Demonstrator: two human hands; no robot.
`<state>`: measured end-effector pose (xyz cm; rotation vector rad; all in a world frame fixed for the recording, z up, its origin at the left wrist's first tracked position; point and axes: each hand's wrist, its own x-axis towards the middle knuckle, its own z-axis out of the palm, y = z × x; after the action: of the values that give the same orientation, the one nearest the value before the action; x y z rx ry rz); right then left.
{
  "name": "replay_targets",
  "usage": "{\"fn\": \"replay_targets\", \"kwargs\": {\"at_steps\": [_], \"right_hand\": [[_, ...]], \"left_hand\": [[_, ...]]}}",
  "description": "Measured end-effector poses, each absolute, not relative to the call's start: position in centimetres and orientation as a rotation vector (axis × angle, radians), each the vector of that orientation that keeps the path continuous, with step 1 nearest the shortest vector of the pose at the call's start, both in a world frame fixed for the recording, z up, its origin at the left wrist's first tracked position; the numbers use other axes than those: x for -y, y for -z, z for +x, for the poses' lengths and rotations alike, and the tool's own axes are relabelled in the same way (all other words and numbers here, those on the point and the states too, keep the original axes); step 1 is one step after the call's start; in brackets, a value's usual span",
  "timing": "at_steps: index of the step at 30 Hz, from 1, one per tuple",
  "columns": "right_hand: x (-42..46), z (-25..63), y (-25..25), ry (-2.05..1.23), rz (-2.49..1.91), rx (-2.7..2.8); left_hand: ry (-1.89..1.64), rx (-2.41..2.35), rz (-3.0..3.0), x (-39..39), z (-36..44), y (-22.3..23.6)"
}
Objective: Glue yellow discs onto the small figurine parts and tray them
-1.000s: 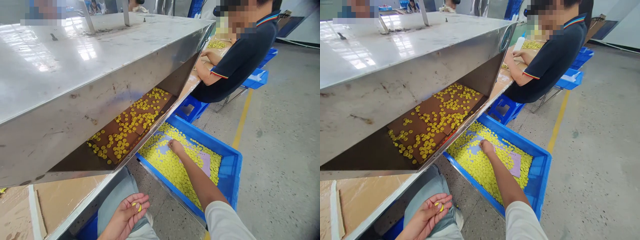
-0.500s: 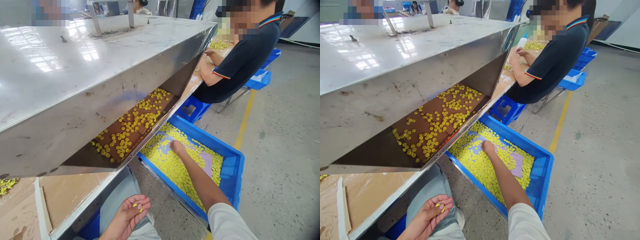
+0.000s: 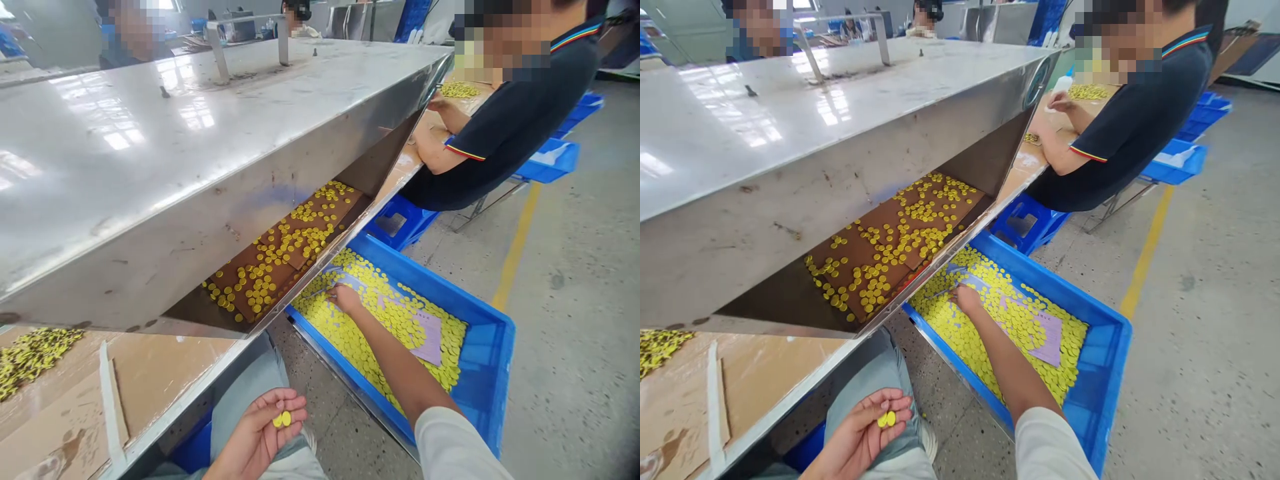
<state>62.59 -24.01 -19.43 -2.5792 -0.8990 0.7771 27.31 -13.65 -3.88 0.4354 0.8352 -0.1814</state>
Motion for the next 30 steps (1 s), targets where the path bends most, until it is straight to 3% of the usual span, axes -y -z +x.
{"fn": "replay_targets", "kwargs": {"at_steps": [18, 23, 30], "right_hand": [[26.5, 60.8, 18.4, -0.869, -2.004, 0.176], [26.9, 58.1, 14.9, -0.864, -1.812, 0.119], [29.2, 47.7, 5.9, -0.837, -1.621, 0.19]], "left_hand": [[0.154, -0.738, 0.426, 13.4, 26.9, 4.4], [0.097, -0.72, 0.406, 12.9, 27.4, 3.6], [-0.029, -0.611, 0.282, 12.3, 29.0, 1.1]]}}
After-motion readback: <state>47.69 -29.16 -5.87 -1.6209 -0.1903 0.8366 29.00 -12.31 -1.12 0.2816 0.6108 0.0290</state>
